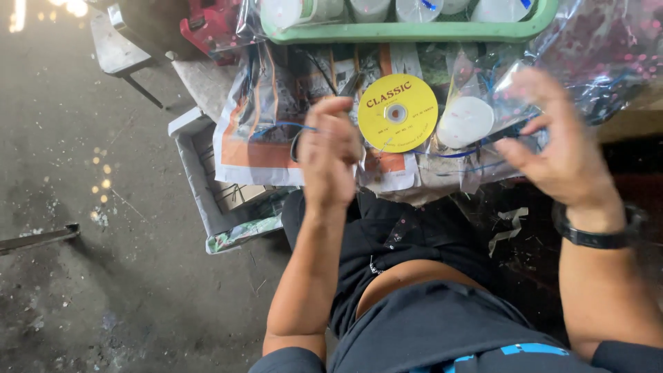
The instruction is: Cutting blue ribbon from a spool and tying it around small white containers or candles.
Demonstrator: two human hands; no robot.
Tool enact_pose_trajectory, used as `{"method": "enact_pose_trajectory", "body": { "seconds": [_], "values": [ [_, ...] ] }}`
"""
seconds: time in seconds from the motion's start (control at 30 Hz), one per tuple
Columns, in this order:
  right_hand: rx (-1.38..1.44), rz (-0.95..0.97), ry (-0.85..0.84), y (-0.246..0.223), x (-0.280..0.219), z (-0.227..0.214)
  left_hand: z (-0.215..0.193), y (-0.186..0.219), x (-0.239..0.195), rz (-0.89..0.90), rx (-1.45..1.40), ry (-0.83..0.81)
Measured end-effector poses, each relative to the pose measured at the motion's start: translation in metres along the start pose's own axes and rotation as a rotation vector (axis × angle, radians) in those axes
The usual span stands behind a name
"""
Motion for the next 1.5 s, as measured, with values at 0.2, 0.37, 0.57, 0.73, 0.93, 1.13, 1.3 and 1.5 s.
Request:
{"method": "enact_pose_trajectory", "body": {
  "seconds": [0.2,0.37,0.57,0.73,0.93,1.13,1.3,1.5],
  "values": [
    [-0.197,0.042,-0.035,0.006,-0.005,0.022,0.049,-0.053,-0.005,-0.093,0.955,-0.461],
    [-0.082,0.035,-0.105,0.003,-0.001,0.022,0.065,-0.059,0.005,-0.109,0.993,-0.630],
    [-0.088,0.012,-0.104,0.013,0.001,0.026,0.076,-0.053,0.015,0.081,0.990,-0.648],
    [0.100,0.106,-0.126,0.016,0.002,0.019,0.072,-0.057,0.019,0.104,0.845,-0.565],
    [0.207,-0.028,0.024,0.009,0.010,0.008,0.078,-0.049,0.016,0.111,0.887,-0.595],
    [0.274,-0.060,0.153,0.014,0.007,0.019,0.082,-0.059,0.011,0.271,0.977,-0.459],
    [0.382,0.021,0.076,0.028,-0.003,0.013,0.078,-0.054,0.012,0.204,0.901,-0.471],
    [0.025,0.104,0.045,0.015,-0.005,0.016,0.079,-0.055,0.013,0.233,0.891,-0.470]
  ]
}}
Point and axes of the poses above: each hand's wrist, its own x-axis towards the middle knuckle, its own z-axis out of the palm, y = z × x, the point moved 7 cm from there along x, towards the middle knuckle, and after that the axes turned 8 degrees about x, right-handed, at the moved point
